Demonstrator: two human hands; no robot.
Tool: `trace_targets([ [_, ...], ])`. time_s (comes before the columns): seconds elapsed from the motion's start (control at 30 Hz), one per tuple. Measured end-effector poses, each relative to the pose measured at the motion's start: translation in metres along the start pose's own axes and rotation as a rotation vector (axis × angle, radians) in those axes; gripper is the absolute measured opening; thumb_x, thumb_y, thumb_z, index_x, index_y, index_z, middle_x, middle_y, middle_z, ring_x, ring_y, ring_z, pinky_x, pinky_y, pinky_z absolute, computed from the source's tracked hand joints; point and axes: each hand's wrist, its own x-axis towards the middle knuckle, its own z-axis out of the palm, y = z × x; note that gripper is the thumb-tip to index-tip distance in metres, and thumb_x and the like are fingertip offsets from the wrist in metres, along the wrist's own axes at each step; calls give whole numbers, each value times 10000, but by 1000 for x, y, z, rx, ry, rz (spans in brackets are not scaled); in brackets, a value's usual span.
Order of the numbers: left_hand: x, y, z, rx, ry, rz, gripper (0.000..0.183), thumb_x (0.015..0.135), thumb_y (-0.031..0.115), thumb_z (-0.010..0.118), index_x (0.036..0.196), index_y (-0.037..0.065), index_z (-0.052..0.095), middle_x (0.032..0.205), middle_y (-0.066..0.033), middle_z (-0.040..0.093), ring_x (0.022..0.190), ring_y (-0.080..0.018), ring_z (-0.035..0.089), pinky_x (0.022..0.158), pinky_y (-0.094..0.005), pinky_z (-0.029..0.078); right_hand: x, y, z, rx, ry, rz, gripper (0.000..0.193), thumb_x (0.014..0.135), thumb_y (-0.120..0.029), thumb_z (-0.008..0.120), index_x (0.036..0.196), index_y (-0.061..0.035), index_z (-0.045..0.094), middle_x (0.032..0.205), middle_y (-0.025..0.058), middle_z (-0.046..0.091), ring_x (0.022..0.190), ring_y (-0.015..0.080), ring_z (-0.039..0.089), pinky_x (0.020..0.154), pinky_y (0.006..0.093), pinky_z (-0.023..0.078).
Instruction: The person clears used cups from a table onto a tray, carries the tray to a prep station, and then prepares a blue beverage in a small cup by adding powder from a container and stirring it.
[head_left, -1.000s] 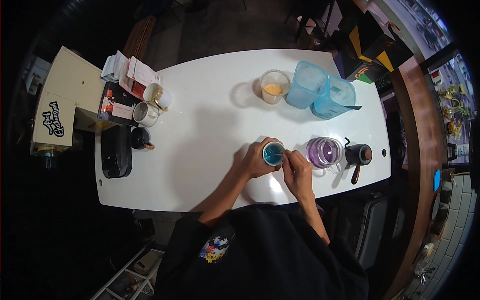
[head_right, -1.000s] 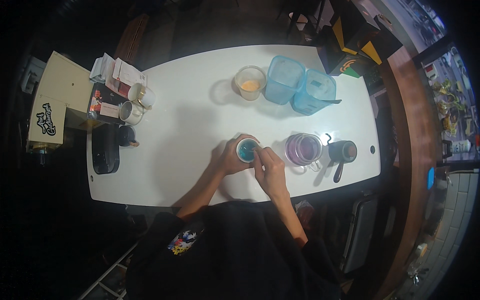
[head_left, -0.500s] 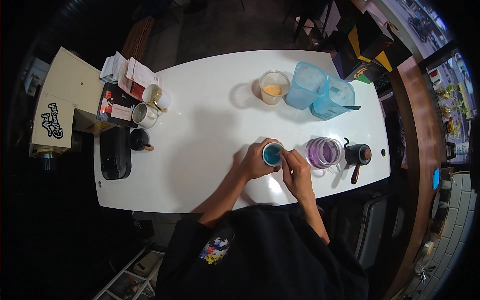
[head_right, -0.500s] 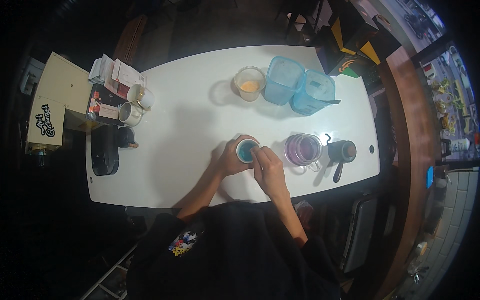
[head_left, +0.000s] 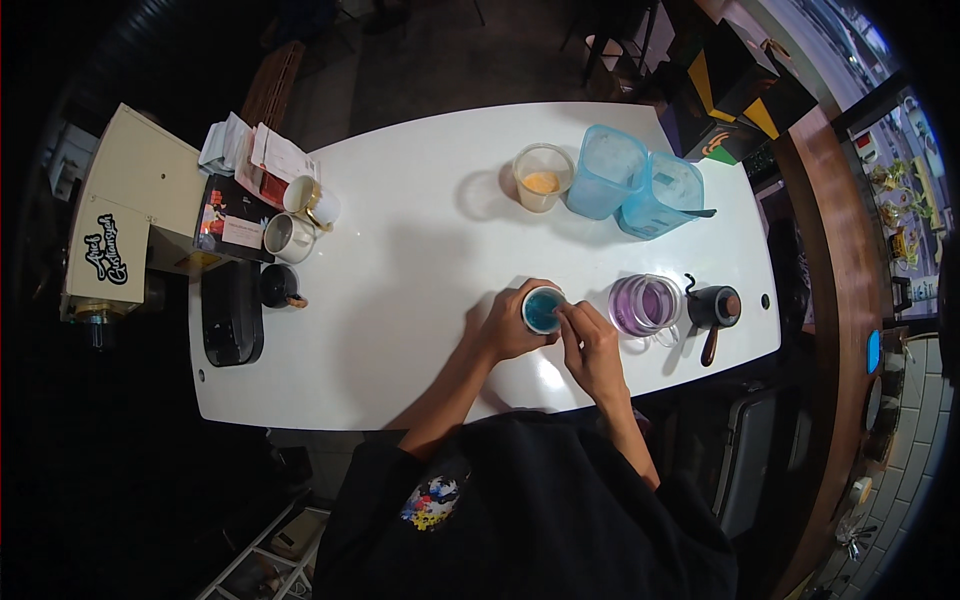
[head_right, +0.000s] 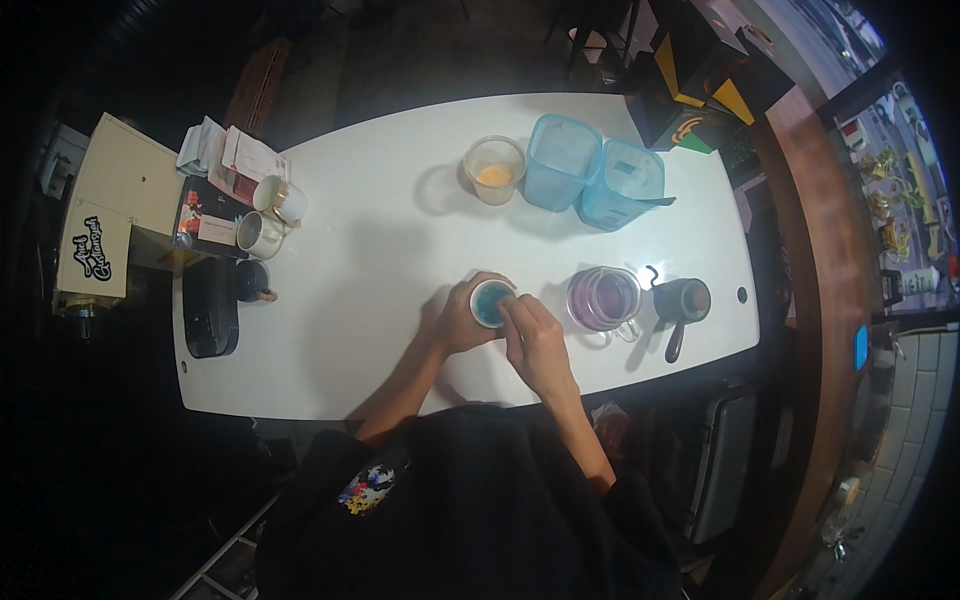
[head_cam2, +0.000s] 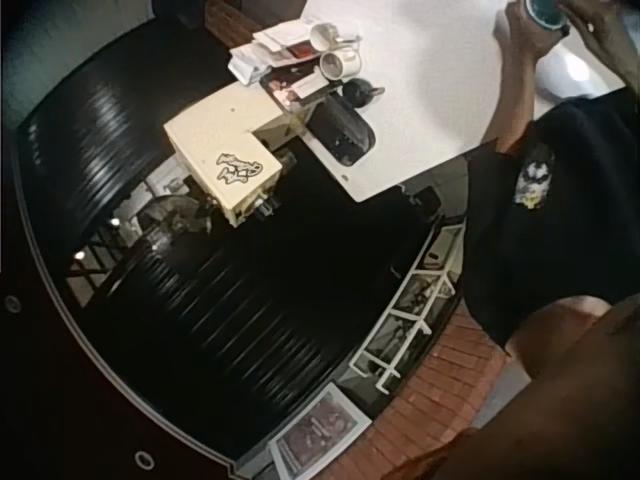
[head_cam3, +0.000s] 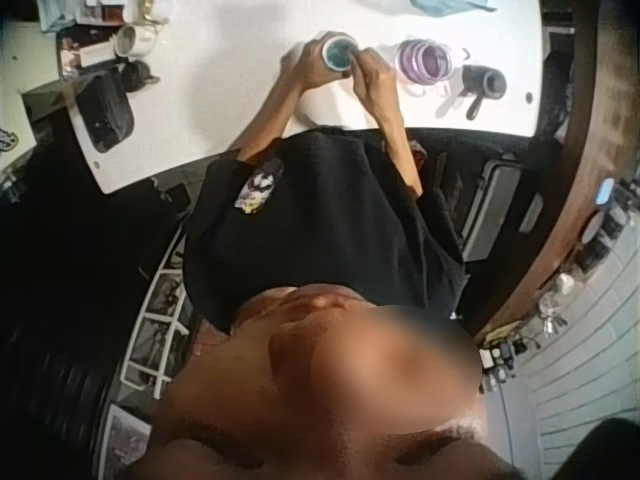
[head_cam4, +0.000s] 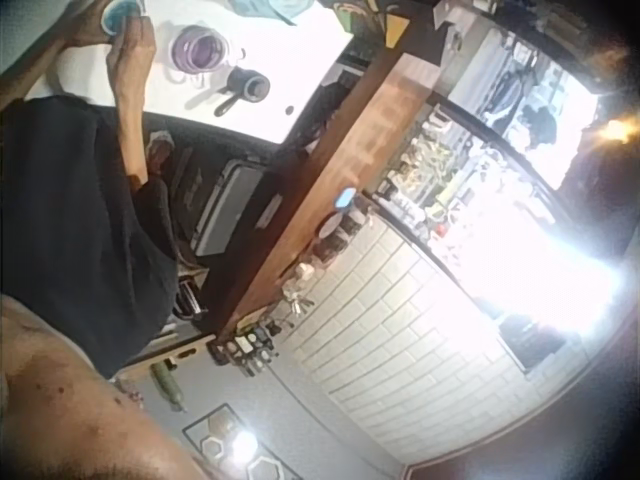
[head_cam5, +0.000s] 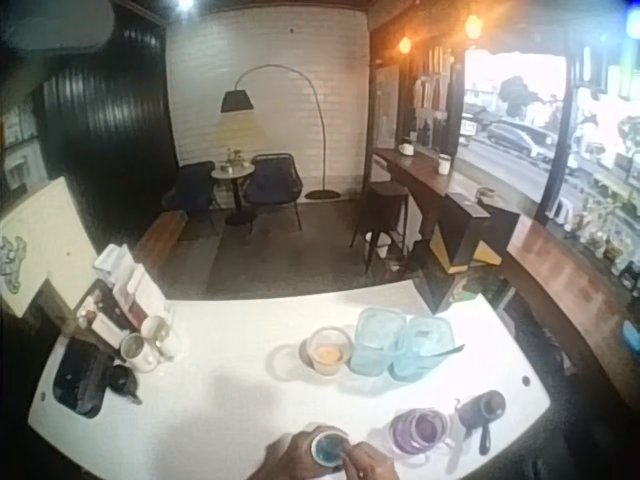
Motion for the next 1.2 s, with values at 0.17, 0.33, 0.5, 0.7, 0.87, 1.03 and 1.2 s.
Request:
trace_targets([
  [0.17, 2, 3, 0, 0, 3, -7, 532, 620, 118, 848, 1075, 37, 585, 934, -112, 680, 827, -251, 677, 747, -332, 539, 2, 1, -3, -93, 29, 3, 114, 870, 60, 597, 977, 64, 636, 738, 140, 532, 577, 244, 531, 535, 336, 412],
  [0.33, -1, -1, 0, 31, 0, -3, 534, 628, 123, 849, 1082, 39, 581, 940, -114, 679, 831, -251, 677, 741, -336, 538, 4, -3, 3, -61, 42, -8, 109, 871, 56, 600, 974, 65, 633, 744, 147, 536, 600, 254, 548, 552, 339, 422],
  [0.5, 0, -1, -1, -10, -11, -5, 542, 632, 142, 853, 1090, 41, 581, 946, -118, 679, 842, -258, 677, 751, -339, 537, 1, 1, -1, -51, -29, -94, 104, 876, 53, 599, 974, 62, 633, 765, 154, 553, 625, 267, 567, 559, 338, 429],
  [0.7, -1, -1, 0, 25, -1, -31, 545, 639, 151, 854, 1098, 37, 583, 962, -114, 681, 852, -254, 676, 763, -341, 536, 5, -1, 0, -79, 31, 40, 117, 868, 60, 596, 978, 62, 634, 762, 164, 548, 634, 305, 567, 585, 367, 440],
  [0.87, -1, -1, -1, -10, 2, 8, 546, 643, 169, 858, 1096, 36, 584, 966, -116, 681, 857, -255, 676, 768, -343, 535, 4, -4, -1, -19, -45, -68, 110, 874, 59, 591, 977, 66, 630, 765, 158, 542, 605, 288, 553, 555, 357, 429],
  [1.03, -1, 3, -1, 17, 2, -31, 545, 635, 145, 853, 1096, 35, 583, 961, -117, 679, 856, -259, 675, 770, -338, 533, 5, -2, 0, -99, 18, 1, 112, 872, 59, 589, 975, 62, 632, 758, 159, 542, 604, 295, 555, 566, 361, 433],
  [1.2, 0, 3, -1, 30, 1, 7, 530, 636, 135, 841, 1089, 40, 583, 938, -112, 680, 845, -260, 678, 758, -336, 534, 5, -5, 2, -49, -3, 30, 109, 873, 54, 589, 973, 61, 633, 768, 164, 551, 621, 301, 566, 586, 360, 441],
])
